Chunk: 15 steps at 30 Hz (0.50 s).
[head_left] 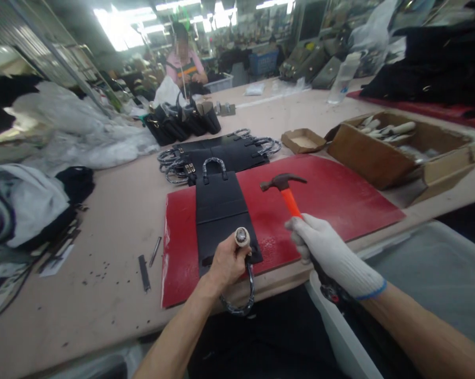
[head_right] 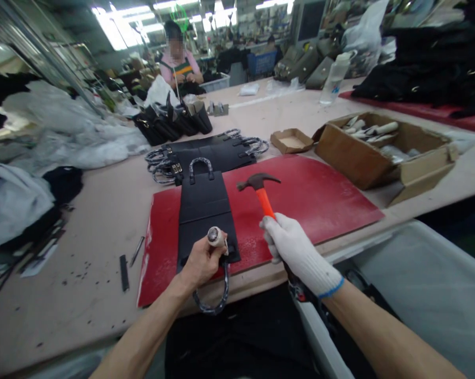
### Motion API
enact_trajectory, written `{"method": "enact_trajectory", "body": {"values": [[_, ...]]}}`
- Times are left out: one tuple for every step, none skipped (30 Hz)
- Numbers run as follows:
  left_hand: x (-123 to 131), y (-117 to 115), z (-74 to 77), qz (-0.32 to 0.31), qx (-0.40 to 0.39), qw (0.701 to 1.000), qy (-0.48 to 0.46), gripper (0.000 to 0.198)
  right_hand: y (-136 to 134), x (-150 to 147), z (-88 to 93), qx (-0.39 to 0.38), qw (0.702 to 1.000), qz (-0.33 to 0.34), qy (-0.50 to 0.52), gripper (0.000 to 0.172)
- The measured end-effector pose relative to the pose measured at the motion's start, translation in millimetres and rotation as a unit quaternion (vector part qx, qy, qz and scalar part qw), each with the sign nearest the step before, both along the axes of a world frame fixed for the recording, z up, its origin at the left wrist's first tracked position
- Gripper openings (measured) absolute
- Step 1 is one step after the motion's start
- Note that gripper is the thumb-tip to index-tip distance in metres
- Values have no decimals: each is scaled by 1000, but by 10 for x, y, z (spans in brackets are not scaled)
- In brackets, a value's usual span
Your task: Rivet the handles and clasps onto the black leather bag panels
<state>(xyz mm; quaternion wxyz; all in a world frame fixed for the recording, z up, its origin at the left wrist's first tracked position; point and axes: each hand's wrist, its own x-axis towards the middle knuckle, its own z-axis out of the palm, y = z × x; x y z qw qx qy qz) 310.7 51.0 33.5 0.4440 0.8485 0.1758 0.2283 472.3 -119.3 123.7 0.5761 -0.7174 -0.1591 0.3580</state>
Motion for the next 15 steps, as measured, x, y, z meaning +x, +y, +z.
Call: {"method": "enact_trajectory", "body": {"values": [[2, -1, 2, -1, -4, 1000, 0, 9, -51, -32, 116, 8, 996, 14, -88, 26], [5, -3, 2, -1, -8, 1000, -2, 9, -111, -60, 222, 10, 982, 31, -189, 30], [8, -4, 1, 0, -10, 1000, -5, 8, -174, -81, 308, 6, 956, 46, -290, 32], [11, -6, 1, 2, -11, 1000, -9, 7, -234, -97, 370, -4, 924, 61, -378, 32], [14, -8, 2, 2, -12, 1000, -14, 6, -288, -105, 407, -21, 888, 78, -453, 31], [17, -9, 5, -1, -16, 1000, -16, 6, -331, -108, 425, -43, 852, 101, -512, 29], [20, -9, 8, -6, -20, 1000, -15, 7, -363, -106, 435, -69, 819, 126, -556, 28], [21, -9, 12, -10, -22, 1000, -13, 7, -383, -101, 450, -95, 789, 153, -587, 28], [21, -7, 15, -13, -24, 1000, -10, 8, -394, -98, 480, -118, 766, 175, -607, 29], [20, -5, 18, -14, -23, 1000, -8, 8, -400, -100, 530, -131, 753, 188, -616, 29], [19, -2, 19, -15, -21, 1000, -8, 8, -403, -110, 597, -128, 753, 186, -619, 30], [18, 1, 19, -16, -19, 1000, -8, 7, -404, -128, 673, -112, 763, 164, -615, 29], [17, 4, 19, -17, -17, 1000, -10, 7, -404, -153, 745, -86, 780, 124, -607, 29], [18, 7, 20, -20, -17, 1000, -11, 7, -404, -180, 797, -63, 798, 78, -594, 27], [18, 8, 22, -22, -16, 1000, -11, 7, -403, -206, 821, -47, 813, 40, -580, 26]]}}
